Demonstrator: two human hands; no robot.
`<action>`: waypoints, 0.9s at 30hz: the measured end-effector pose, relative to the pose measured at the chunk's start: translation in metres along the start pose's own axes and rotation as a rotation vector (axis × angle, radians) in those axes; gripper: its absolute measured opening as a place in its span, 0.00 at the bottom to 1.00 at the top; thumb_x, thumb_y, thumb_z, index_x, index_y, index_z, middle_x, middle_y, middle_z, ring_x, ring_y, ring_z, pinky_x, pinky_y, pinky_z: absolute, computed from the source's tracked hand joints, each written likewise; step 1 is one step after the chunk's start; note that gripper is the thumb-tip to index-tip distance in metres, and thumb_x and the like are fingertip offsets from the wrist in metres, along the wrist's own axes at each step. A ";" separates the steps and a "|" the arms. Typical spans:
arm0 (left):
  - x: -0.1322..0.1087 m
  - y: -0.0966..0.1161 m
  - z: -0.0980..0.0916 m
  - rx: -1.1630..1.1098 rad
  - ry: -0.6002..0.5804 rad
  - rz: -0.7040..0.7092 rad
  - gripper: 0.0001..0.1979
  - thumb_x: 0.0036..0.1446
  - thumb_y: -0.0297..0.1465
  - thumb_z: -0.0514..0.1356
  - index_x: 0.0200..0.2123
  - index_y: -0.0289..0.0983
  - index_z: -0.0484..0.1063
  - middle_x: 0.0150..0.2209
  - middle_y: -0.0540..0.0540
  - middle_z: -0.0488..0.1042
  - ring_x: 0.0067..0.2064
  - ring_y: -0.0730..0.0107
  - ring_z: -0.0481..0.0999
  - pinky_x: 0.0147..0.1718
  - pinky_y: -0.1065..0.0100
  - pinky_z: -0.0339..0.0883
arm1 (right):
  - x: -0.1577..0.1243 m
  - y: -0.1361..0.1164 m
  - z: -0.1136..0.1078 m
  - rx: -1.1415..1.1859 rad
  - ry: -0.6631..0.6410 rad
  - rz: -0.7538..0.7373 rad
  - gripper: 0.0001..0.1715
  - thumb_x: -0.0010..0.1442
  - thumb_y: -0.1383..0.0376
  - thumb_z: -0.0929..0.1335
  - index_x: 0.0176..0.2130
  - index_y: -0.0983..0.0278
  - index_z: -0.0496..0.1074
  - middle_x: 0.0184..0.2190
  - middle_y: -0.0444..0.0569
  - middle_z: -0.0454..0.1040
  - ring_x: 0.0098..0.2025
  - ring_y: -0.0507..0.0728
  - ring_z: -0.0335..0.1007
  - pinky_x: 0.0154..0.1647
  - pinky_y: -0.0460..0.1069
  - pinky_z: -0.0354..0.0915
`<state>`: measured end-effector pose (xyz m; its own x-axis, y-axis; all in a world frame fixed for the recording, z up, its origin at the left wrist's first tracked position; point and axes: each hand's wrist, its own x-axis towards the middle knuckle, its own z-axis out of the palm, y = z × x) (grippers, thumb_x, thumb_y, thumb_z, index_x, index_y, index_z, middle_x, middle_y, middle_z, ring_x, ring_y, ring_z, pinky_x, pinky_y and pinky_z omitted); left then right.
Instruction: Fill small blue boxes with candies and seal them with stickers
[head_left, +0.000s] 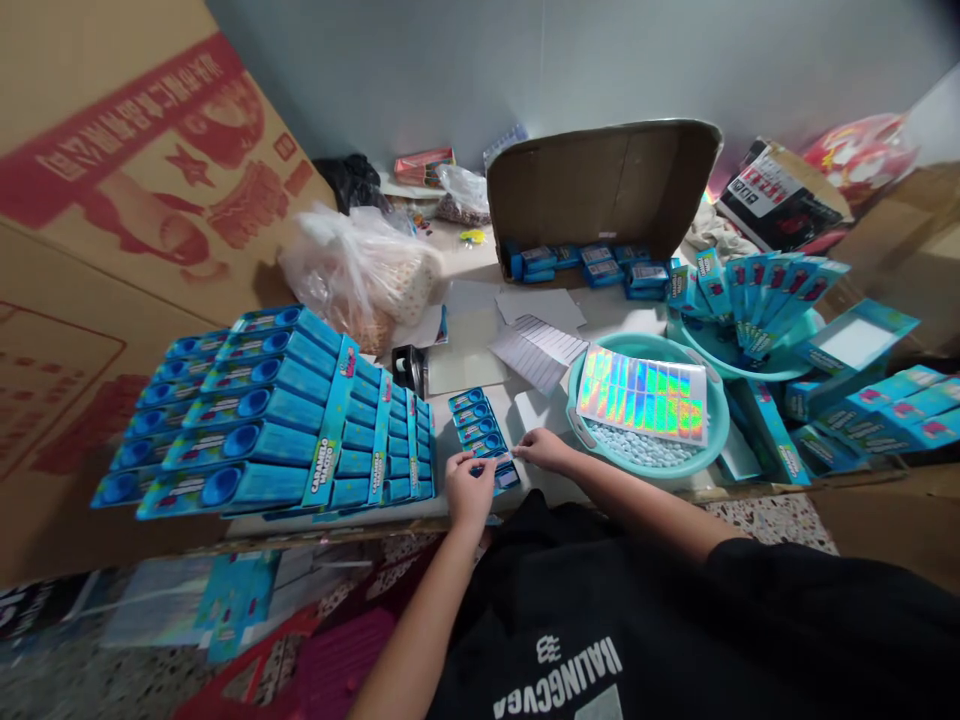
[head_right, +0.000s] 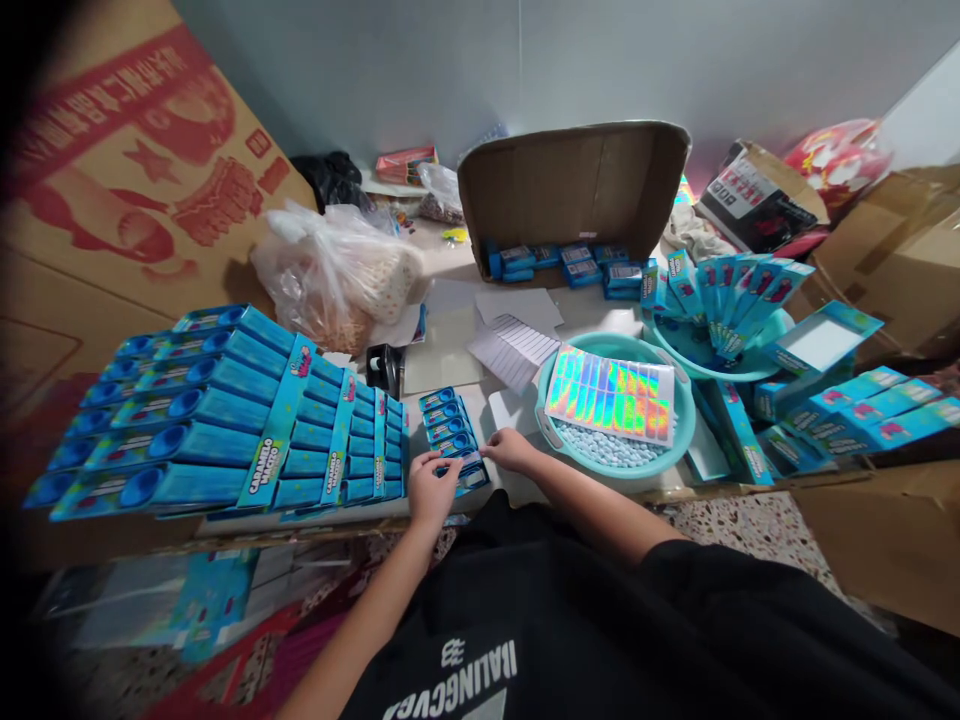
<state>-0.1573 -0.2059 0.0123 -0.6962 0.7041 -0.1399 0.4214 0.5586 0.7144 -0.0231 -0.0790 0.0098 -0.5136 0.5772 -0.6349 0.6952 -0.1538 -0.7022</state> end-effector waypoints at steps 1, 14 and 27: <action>0.000 -0.001 0.001 0.012 0.005 0.004 0.11 0.58 0.37 0.64 0.36 0.34 0.73 0.46 0.44 0.74 0.48 0.64 0.73 0.50 0.55 0.69 | 0.001 0.002 0.003 0.023 -0.011 0.020 0.15 0.63 0.62 0.71 0.28 0.68 0.71 0.24 0.41 0.70 0.28 0.51 0.68 0.33 0.47 0.66; 0.001 -0.004 0.005 0.055 0.039 0.011 0.12 0.60 0.38 0.62 0.40 0.34 0.73 0.45 0.44 0.74 0.46 0.65 0.74 0.47 0.56 0.71 | 0.004 0.020 0.027 0.462 -0.084 0.108 0.13 0.67 0.60 0.68 0.36 0.69 0.71 0.28 0.43 0.72 0.25 0.48 0.68 0.25 0.44 0.67; 0.003 -0.010 0.002 0.016 -0.012 0.006 0.12 0.60 0.38 0.62 0.40 0.34 0.73 0.45 0.44 0.74 0.45 0.66 0.74 0.47 0.57 0.71 | -0.016 0.000 0.011 0.268 0.134 -0.159 0.08 0.54 0.67 0.71 0.25 0.68 0.77 0.20 0.45 0.73 0.25 0.52 0.64 0.28 0.45 0.57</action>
<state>-0.1624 -0.2087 0.0040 -0.6866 0.7127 -0.1437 0.4351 0.5611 0.7041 -0.0203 -0.0970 0.0167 -0.5216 0.7086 -0.4752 0.4454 -0.2489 -0.8600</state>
